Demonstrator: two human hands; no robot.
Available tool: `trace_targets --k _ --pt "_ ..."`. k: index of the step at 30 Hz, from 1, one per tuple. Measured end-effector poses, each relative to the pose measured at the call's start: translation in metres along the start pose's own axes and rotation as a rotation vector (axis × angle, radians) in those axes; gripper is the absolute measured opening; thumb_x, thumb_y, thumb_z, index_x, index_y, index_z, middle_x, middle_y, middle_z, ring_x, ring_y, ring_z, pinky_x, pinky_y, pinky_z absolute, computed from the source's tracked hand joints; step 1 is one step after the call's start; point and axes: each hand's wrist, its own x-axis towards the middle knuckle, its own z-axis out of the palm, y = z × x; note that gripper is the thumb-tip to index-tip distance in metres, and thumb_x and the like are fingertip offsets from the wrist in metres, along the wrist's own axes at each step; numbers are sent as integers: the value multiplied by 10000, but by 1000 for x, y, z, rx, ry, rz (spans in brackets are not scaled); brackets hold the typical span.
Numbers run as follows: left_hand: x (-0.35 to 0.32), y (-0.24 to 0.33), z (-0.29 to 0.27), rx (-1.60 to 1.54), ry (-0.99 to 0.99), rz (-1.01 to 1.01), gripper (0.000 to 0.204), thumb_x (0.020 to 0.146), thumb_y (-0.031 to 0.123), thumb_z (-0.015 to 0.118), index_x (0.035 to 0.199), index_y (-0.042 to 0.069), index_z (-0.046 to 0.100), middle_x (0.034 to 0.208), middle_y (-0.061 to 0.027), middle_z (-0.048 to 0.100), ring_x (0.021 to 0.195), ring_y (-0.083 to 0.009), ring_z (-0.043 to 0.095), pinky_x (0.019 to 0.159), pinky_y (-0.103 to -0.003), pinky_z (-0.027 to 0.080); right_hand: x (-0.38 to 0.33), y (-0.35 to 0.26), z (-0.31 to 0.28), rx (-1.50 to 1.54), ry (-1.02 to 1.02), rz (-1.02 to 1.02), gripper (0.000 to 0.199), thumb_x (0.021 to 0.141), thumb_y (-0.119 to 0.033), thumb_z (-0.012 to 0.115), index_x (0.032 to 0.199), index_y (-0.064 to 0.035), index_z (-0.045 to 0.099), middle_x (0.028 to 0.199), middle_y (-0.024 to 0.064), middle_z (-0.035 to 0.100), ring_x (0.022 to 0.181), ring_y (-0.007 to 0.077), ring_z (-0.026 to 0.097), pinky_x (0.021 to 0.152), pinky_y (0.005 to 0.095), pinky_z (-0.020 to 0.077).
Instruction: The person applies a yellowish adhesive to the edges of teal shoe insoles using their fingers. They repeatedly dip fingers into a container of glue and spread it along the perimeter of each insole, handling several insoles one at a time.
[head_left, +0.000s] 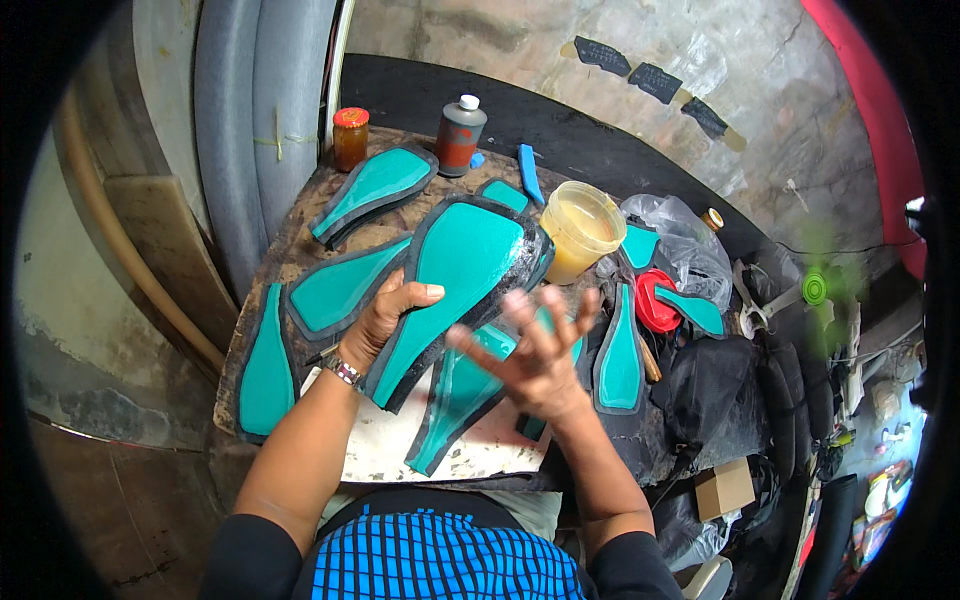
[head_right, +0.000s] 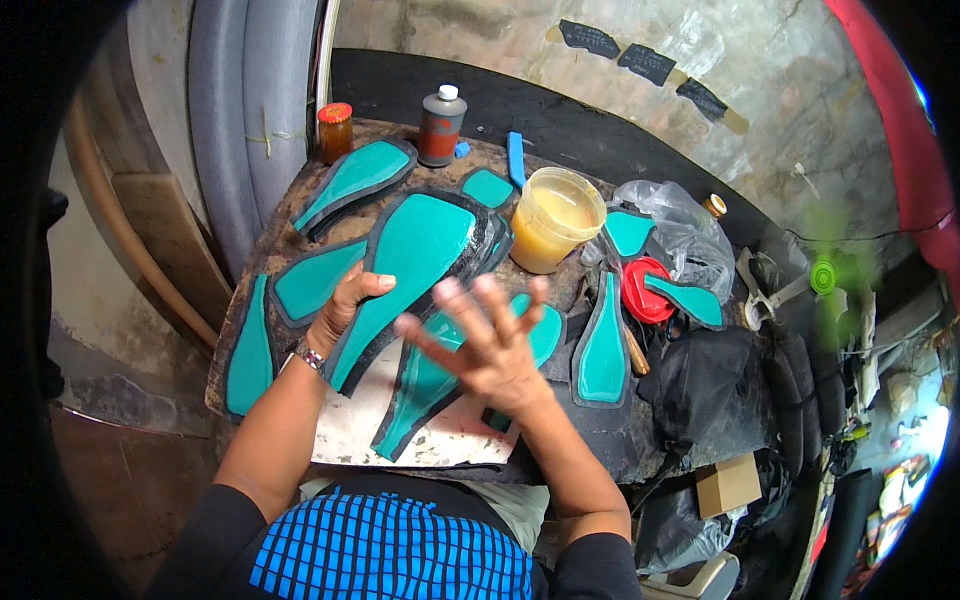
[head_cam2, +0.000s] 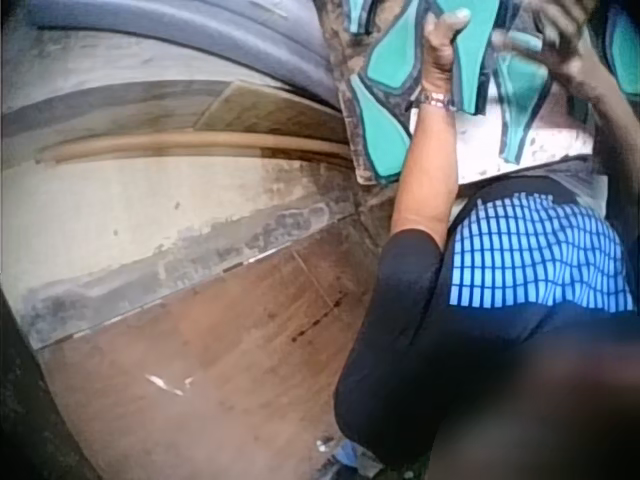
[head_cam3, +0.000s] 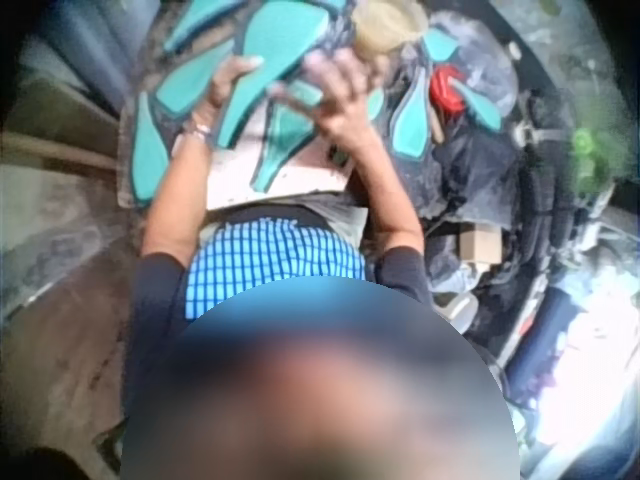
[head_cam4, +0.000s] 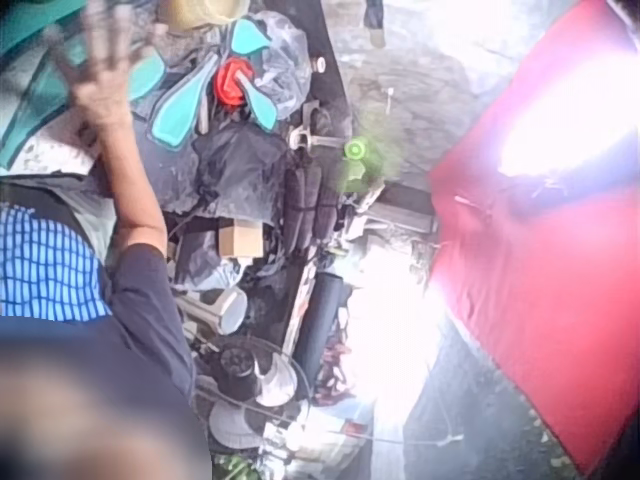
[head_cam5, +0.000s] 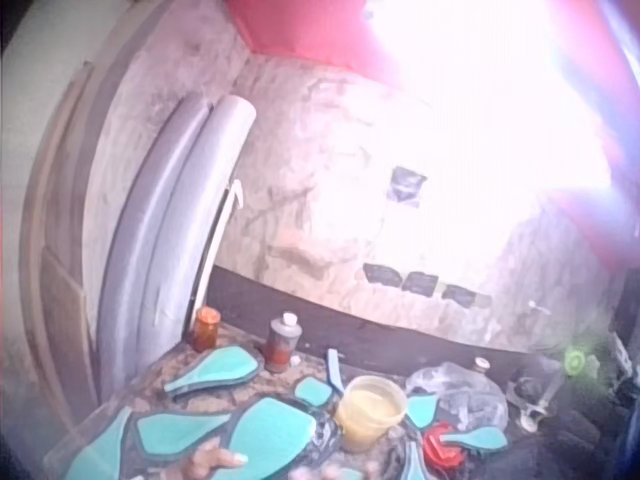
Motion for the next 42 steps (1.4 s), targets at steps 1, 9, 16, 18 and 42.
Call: trace_targets --k 1,9,16,18,42 --pt "0 2 1 40 -10 -3 692 777 219 634 1382 -37 417 1234 -155 603 1117 -220 606 1000 -347 475 6 -3 -3 122 10 -59 344 749 -174 728 1009 -399 729 1376 53 482 1385 283 336 1176 552 147" --pt "-5 7 23 477 -221 -86 845 755 196 721 1473 -1 321 1318 -110 529 1167 -186 521 1005 -306 412 63 85 7 662 -699 105 921 756 -181 745 1539 -249 266 1440 178 435 1362 407 359 1130 585 210" --pt "-8 2 2 -462 -315 -103 1130 824 851 290 1402 -117 375 1385 -254 490 1243 -317 523 1051 -408 433 71 107 25 1441 -897 634 1025 706 -311 855 1537 -195 266 1491 192 389 1321 354 431 1108 441 343" --pt "-1 -2 -2 -721 -243 -43 1063 830 846 300 1345 -63 494 1420 -230 464 1264 -368 497 1048 -506 407 57 102 27 1430 -570 907 1011 731 -181 845 1540 -107 243 1433 149 451 1199 263 537 1028 358 420" --pt "3 -1 11 44 156 -11 731 689 127 719 1354 0 444 1161 -107 598 1048 -208 603 934 -352 512 11 160 11 -186 -679 948 712 1013 -544 252 930 -61 768 1382 196 465 1378 328 328 1100 663 128"
